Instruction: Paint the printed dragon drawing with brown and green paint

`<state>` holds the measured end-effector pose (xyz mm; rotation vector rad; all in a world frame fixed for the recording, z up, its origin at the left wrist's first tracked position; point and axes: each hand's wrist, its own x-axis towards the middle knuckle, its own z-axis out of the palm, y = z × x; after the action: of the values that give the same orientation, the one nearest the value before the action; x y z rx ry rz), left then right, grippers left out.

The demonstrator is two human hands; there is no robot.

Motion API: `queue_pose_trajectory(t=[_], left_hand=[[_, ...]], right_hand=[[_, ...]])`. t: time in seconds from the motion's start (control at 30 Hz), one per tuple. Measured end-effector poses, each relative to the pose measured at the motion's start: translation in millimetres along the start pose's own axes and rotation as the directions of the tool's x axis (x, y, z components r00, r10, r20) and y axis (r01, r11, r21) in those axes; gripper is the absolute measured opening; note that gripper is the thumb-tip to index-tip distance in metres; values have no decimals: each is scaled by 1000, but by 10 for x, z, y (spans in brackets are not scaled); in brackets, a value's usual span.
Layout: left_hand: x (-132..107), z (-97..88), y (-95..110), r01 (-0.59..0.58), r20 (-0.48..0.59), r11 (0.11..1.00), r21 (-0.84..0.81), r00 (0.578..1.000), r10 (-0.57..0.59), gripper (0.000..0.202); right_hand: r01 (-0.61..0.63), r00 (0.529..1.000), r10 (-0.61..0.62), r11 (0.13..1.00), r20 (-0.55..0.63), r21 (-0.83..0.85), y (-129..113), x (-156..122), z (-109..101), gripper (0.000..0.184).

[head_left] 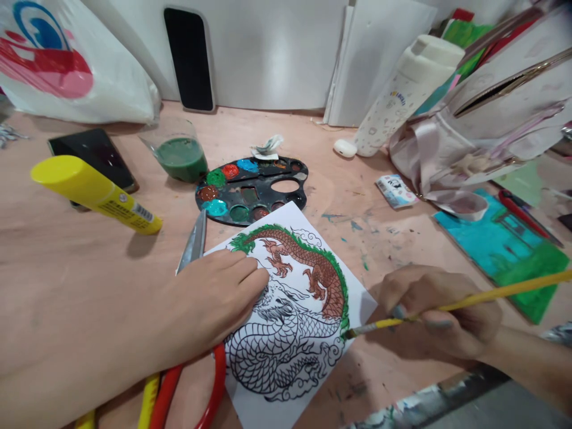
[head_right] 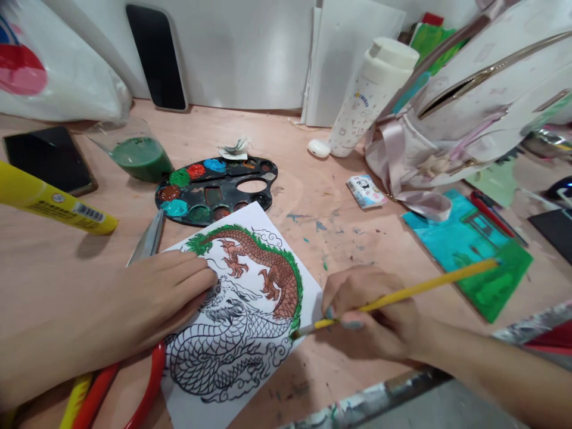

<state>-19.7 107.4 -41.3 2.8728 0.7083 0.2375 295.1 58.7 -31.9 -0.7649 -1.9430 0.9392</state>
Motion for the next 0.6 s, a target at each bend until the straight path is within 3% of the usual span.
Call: queue_pose_trajectory(t=[0.1, 0.27, 0.43, 0.6], left_hand=[[15, -12, -6, -10, -4, 1000, 5, 1000, 10, 14], [23, -60, 8, -9, 59, 1000, 7, 998, 9, 10], [25, -86, 36, 24, 90, 999, 27, 996, -27, 11], [32, -88, 42, 24, 94, 999, 37, 995, -28, 11]], right_hand=[[-39, 996, 38, 999, 82, 9, 3, -24, 2, 31], [-39, 999, 39, 994, 3, -99, 0, -43, -2, 33], [15, 996, -19, 999, 90, 39, 43, -67, -3, 29], [-3, 1000, 4, 998, 17, -65, 59, -77, -2, 31]])
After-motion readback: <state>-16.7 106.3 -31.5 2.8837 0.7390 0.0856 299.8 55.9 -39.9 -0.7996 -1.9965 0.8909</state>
